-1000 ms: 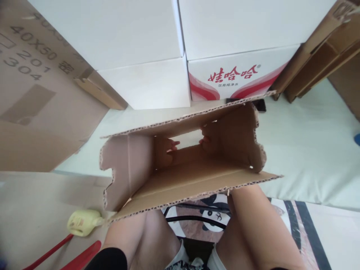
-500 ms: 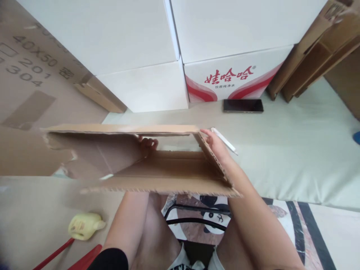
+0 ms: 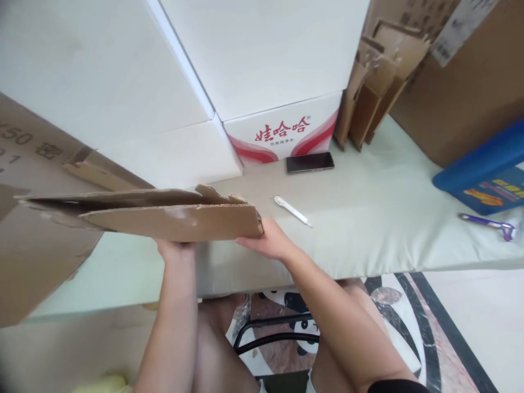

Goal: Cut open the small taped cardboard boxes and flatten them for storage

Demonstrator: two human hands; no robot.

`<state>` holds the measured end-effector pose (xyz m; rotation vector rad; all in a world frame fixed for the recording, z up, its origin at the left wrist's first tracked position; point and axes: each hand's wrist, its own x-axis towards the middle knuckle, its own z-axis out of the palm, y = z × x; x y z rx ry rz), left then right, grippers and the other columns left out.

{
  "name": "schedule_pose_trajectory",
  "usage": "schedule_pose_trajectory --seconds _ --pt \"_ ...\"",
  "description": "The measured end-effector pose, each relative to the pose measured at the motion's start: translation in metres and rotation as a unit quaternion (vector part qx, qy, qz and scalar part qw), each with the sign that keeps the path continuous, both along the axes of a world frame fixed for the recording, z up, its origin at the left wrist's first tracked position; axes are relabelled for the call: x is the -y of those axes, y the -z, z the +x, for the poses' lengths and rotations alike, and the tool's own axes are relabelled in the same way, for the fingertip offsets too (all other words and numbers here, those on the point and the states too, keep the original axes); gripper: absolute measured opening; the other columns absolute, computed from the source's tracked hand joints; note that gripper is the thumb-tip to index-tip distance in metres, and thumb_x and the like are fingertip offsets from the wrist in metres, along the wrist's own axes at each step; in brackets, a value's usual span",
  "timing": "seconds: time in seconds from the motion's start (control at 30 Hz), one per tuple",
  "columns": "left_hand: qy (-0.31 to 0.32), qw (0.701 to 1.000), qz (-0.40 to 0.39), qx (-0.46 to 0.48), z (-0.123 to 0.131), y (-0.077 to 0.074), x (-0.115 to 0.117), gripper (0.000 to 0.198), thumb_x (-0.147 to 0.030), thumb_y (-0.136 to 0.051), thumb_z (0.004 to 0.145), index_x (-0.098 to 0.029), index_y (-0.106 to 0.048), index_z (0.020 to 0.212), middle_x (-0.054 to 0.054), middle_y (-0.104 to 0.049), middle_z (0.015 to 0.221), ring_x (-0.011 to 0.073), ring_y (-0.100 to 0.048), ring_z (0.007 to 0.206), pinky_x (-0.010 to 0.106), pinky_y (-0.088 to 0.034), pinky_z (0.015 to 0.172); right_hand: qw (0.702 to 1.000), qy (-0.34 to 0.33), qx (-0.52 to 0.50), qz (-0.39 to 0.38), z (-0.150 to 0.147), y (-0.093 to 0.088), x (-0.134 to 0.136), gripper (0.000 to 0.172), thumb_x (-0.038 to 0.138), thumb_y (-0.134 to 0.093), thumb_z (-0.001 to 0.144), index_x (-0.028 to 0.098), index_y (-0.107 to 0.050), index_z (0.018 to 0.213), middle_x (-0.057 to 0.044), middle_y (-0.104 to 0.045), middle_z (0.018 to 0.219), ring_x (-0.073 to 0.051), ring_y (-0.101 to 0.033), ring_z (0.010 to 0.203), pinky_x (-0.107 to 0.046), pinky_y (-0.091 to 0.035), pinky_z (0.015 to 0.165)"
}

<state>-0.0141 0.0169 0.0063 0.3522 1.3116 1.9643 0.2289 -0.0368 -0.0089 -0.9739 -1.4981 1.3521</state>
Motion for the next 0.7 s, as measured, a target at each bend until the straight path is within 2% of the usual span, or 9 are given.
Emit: schedule_pose_trajectory --seconds 0.1,0.23,0.3,0.37,0.43,0.5,0.57,0.63,0.7 --pt "-0.041 0.996 -0.067 -0.03 0.013 0.003 -0.001 0.037 -0.056 -0.056 0.092 -0.026 -0.056 0.113 0.004 -0.063 0.125 0.0184 -0.064 0.103 0.031 -0.053 0.077 0.998 0.06 -0.021 0.025 0.007 -0.003 0.0 0.03 0.048 -0.072 0.08 0.019 -0.072 0.089 -0.005 -0.073 0.088 -0.026 -0.068 0.093 -0.039 -0.058 0.085" --pt "0.034 0.993 -0.072 -0.081 0.033 0.006 0.007 0.032 -0.05 -0.063 0.085 -0.025 -0.049 0.101 -0.001 -0.059 0.098 0.0118 -0.06 0.08 0.025 -0.045 0.069 0.982 0.156 -0.069 0.077 0.034 -0.021 -0.003 0.029 0.049 -0.072 0.08 0.021 -0.071 0.084 -0.005 -0.073 0.084 -0.024 -0.069 0.084 -0.04 -0.06 0.078" --pt "0.078 0.989 -0.065 -0.108 0.045 0.005 0.011 0.043 -0.05 -0.072 0.075 -0.025 -0.047 0.098 -0.004 -0.054 0.088 0.0103 -0.057 0.072 0.025 -0.045 0.067 0.964 0.224 -0.097 0.106 0.055 -0.033 -0.004 0.033 0.053 -0.07 0.082 0.021 -0.072 0.091 -0.007 -0.075 0.091 -0.026 -0.071 0.089 -0.043 -0.061 0.083" --pt "0.122 0.981 -0.05 -0.142 0.061 0.001 0.012 0.052 -0.051 -0.077 0.066 -0.025 -0.046 0.098 -0.006 -0.052 0.085 0.0092 -0.057 0.068 0.023 -0.046 0.065 0.935 0.306 -0.122 0.132 0.08 -0.047 -0.002 0.039 0.056 -0.066 0.087 0.021 -0.072 0.104 -0.01 -0.075 0.105 -0.028 -0.071 0.106 -0.047 -0.058 0.099" --pt "0.167 0.969 -0.031 -0.18 0.084 -0.004 0.008 0.055 -0.051 -0.079 0.062 -0.025 -0.046 0.099 -0.006 -0.053 0.085 0.0084 -0.058 0.066 0.022 -0.046 0.064 0.873 0.437 -0.131 0.171 0.108 -0.059 0.001 0.048 0.059 -0.063 0.09 0.021 -0.069 0.119 -0.012 -0.073 0.115 -0.03 -0.064 0.125 -0.051 -0.049 0.114" --pt "0.218 0.95 -0.01 -0.222 0.113 -0.009 0.001 0.053 -0.05 -0.077 0.064 -0.025 -0.047 0.1 -0.006 -0.054 0.085 0.0084 -0.059 0.065 0.023 -0.047 0.064 0.772 0.589 -0.108 0.214 0.135 -0.068 0.004 0.058 0.063 -0.062 0.091 0.019 -0.066 0.128 -0.014 -0.071 0.123 -0.032 -0.059 0.135 -0.054 -0.041 0.122" --pt "0.278 0.922 0.016 -0.269 0.149 -0.013 -0.01 0.046 -0.049 -0.071 0.071 -0.025 -0.048 0.102 -0.004 -0.056 0.086 0.0101 -0.061 0.067 0.025 -0.051 0.067 0.67 0.7 -0.06 0.239 0.158 -0.073 0.005 0.066 0.068 -0.062 0.089 0.017 -0.066 0.13 -0.016 -0.068 0.128 -0.034 -0.058 0.136 -0.057 -0.038 0.124" --pt "0.343 0.881 0.044 -0.321 0.191 -0.015 -0.022 0.039 -0.048 -0.065 0.079 -0.025 -0.05 0.106 -0.002 -0.059 0.088 0.013 -0.065 0.072 0.028 -0.054 0.07 0.624 0.745 -0.018 0.235 0.177 -0.07 0.002 0.069 0.073 -0.057 0.09 0.016 -0.067 0.128 -0.018 -0.067 0.131 -0.035 -0.059 0.136 -0.059 -0.038 0.123" --pt "0.402 0.83 0.069 -0.38 0.237 -0.013 -0.033 0.034 -0.045 -0.063 0.083 -0.024 -0.052 0.107 0.001 -0.062 0.091 0.0158 -0.067 0.081 0.03 -0.055 0.075 0.614 0.759 0.005 0.214 0.19 -0.061 -0.003 0.071 0.075 -0.052 0.091 0.015 -0.069 0.123 -0.019 -0.069 0.127 -0.036 -0.059 0.136 -0.06 -0.041 0.12"
